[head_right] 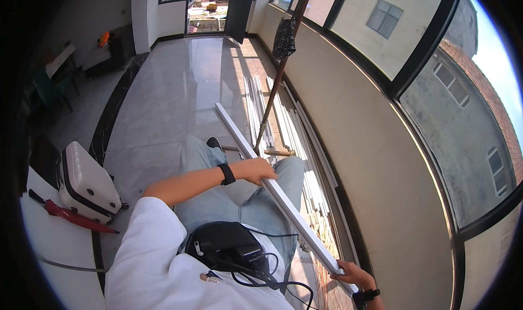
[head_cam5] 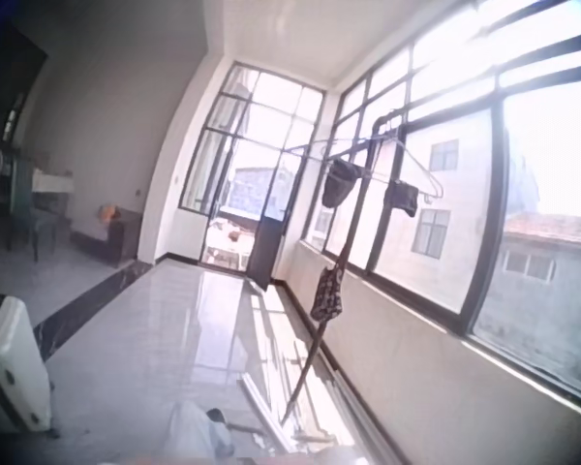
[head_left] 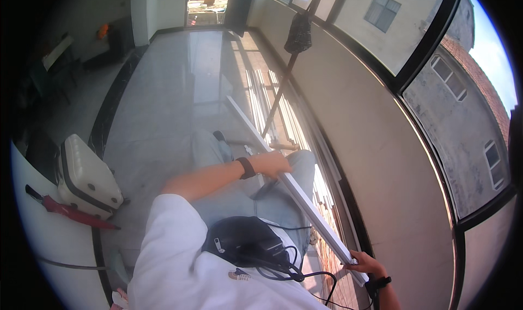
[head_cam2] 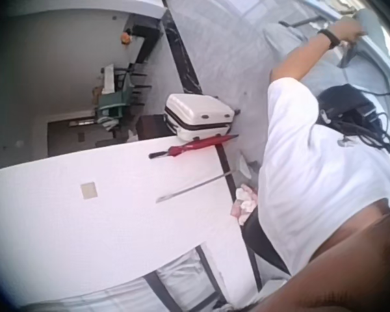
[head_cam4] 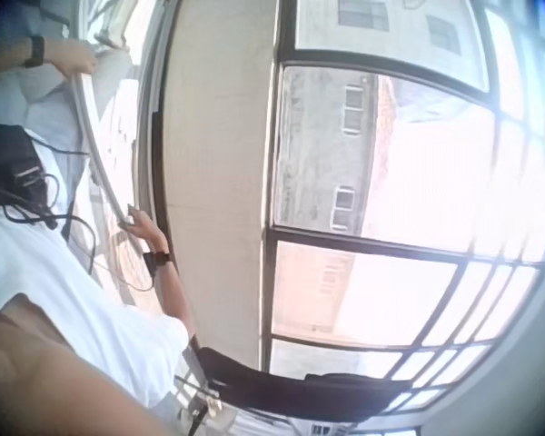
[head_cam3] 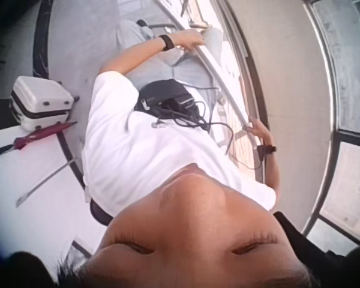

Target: The recorder is aligning and organizing long white plastic or metal strips while holding thin wires.

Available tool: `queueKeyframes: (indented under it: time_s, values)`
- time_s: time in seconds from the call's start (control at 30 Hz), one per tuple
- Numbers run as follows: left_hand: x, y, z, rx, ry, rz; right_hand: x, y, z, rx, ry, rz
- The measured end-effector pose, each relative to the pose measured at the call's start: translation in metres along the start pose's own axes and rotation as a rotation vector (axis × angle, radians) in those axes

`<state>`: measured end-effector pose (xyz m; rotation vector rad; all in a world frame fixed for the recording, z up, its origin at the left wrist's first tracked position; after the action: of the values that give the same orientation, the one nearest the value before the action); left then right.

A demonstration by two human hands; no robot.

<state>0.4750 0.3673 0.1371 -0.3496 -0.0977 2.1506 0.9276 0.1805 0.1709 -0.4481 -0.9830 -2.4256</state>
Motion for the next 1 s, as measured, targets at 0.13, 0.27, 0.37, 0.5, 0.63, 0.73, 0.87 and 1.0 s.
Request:
queueKeyframes:
  time_s: [0.13,0.27,0.37,0.5,0.63,0.73,0.87,1.0]
  values:
    - [-0.007,0.106,0.082,-0.036,0.099,0.148,0.050,-0.060,0.070,-0.094,0.063,0.221]
    - [-0.032,0.181,0.135,0.117,0.253,0.548,0.069,-0.136,0.126,-0.282,0.153,0.452]
    - [-0.036,0.262,0.121,-0.028,0.199,0.529,0.127,-0.210,0.134,-0.334,0.238,0.452]
    - [-0.055,0.297,0.097,0.031,0.215,0.845,0.153,-0.252,0.124,-0.289,0.323,0.447]
    - [-0.061,0.295,0.098,0.045,0.266,1.023,0.153,-0.236,0.126,-0.258,0.103,0.439]
    - [-0.051,0.300,0.078,-0.242,0.264,0.878,0.126,-0.215,0.137,-0.489,-0.156,0.537]
    - [-0.073,0.256,0.066,-0.360,0.196,0.716,0.041,-0.181,0.132,-0.970,-1.400,0.590]
    - [-0.080,0.222,0.050,-0.386,0.083,0.737,-0.030,-0.166,0.101,-1.051,-2.041,0.801]
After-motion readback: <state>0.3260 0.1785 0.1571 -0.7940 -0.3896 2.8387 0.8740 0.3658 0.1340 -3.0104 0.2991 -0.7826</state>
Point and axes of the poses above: each hand's wrist, its own y-axis away from the middle knuckle, its own z-axis out of the back of the hand, x = y × z, the point moved 4 cm from there along -y, towards the middle knuckle, and after that the axes turned 4 degrees about y, right-handed, at the moved point
